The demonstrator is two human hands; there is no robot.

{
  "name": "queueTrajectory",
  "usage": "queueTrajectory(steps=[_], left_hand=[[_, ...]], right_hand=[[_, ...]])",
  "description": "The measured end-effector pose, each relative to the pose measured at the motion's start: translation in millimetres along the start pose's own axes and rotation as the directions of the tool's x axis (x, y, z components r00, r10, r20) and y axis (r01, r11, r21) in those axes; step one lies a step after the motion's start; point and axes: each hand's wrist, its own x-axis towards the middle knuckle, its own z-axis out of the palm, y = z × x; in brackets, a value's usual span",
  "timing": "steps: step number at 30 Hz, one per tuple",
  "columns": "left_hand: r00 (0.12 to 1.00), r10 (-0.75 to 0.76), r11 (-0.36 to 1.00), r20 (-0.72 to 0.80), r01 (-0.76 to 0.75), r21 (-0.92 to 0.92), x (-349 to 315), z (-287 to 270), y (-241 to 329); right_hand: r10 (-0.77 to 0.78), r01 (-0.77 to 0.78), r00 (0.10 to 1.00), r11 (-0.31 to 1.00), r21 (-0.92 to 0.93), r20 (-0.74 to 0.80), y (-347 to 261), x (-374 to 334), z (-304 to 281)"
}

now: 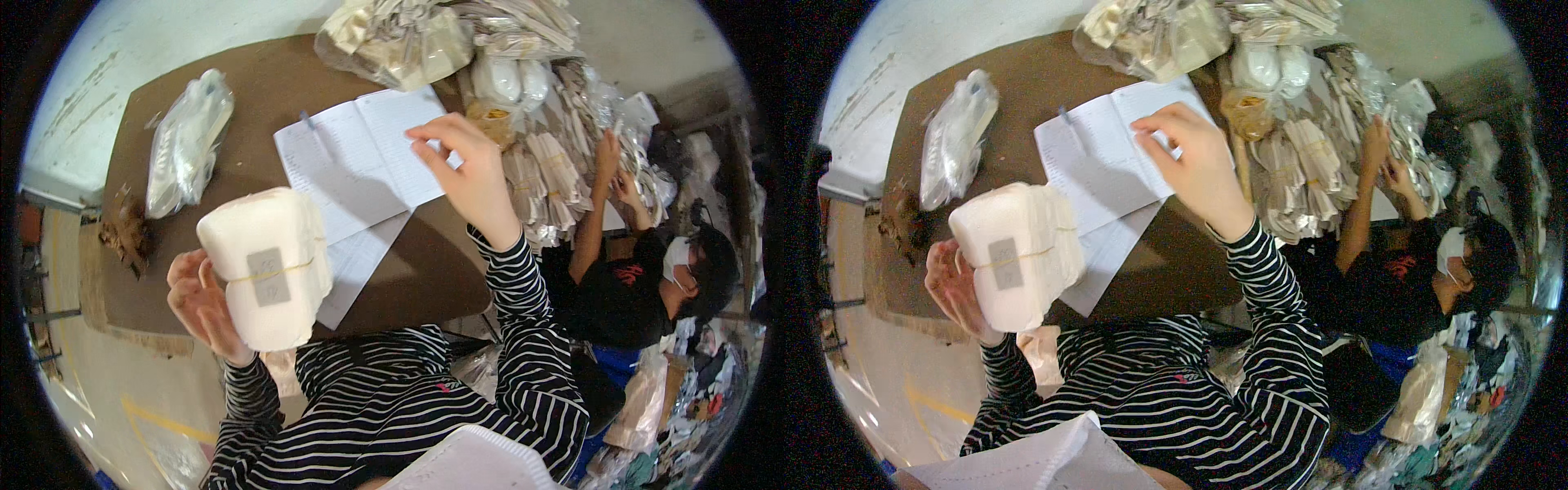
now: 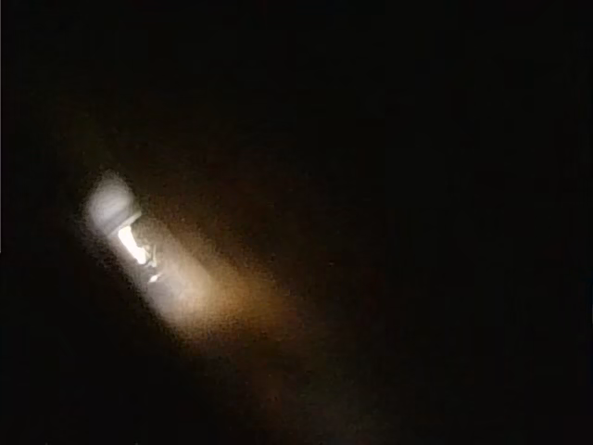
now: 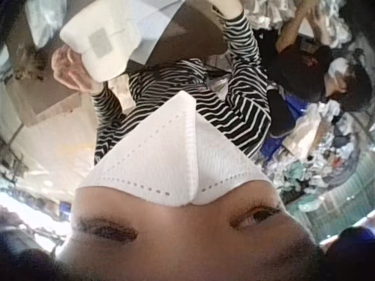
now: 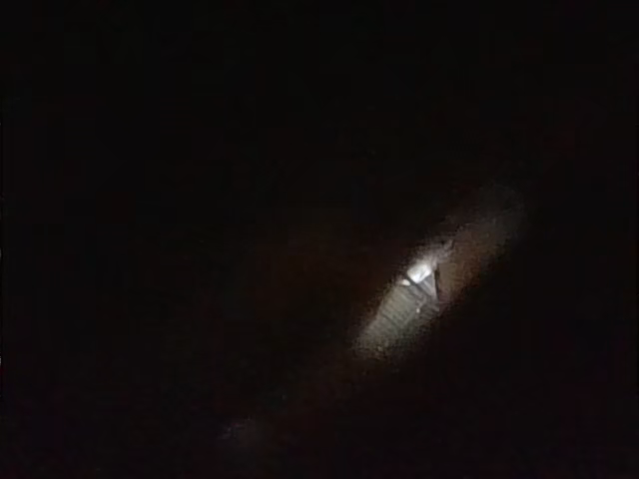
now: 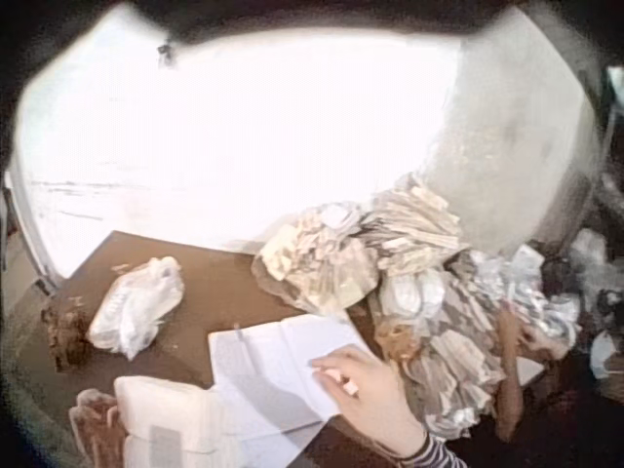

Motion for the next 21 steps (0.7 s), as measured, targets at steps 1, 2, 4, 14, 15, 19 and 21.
queueTrajectory(steps=[1, 2, 4, 14, 15, 19, 21], left_hand=[[1.000, -0.029, 0.999, -0.011, 0.029, -0.021, -1, -2, 0], [0.998, -0.057, 0.998, -0.024, 0.056, -0.037, -2, -4, 1], [0.984, -0.163, 0.985, -0.072, 0.158, -0.067, -6, -10, -3], [0.973, -0.083, 0.992, -0.215, 0.101, 0.074, 8, -31, -1], [0.970, -0.082, 0.990, -0.229, 0.106, 0.097, 10, -32, 1], [0.966, -0.075, 0.974, -0.247, 0.124, 0.189, 17, -45, 4], [0.964, -0.064, 0.970, -0.259, 0.122, 0.212, 21, -50, 7]], right_hand=[[0.015, -0.020, 0.998, 0.996, -0.090, -0.064, 11, 4, -11], [0.021, -0.042, 0.992, 0.984, -0.174, -0.124, 26, 10, -23], [0.095, -0.136, 0.988, 0.914, -0.381, -0.124, 67, 18, -43], [0.393, -0.338, 0.909, 0.492, -0.802, -0.142, 234, 0, -64], [0.394, -0.358, 0.906, 0.510, -0.782, -0.158, 234, 1, -66], [0.400, -0.433, 0.879, 0.442, -0.786, -0.259, 219, 11, -77], [0.391, -0.450, 0.877, 0.460, -0.766, -0.280, 212, 19, -80]])
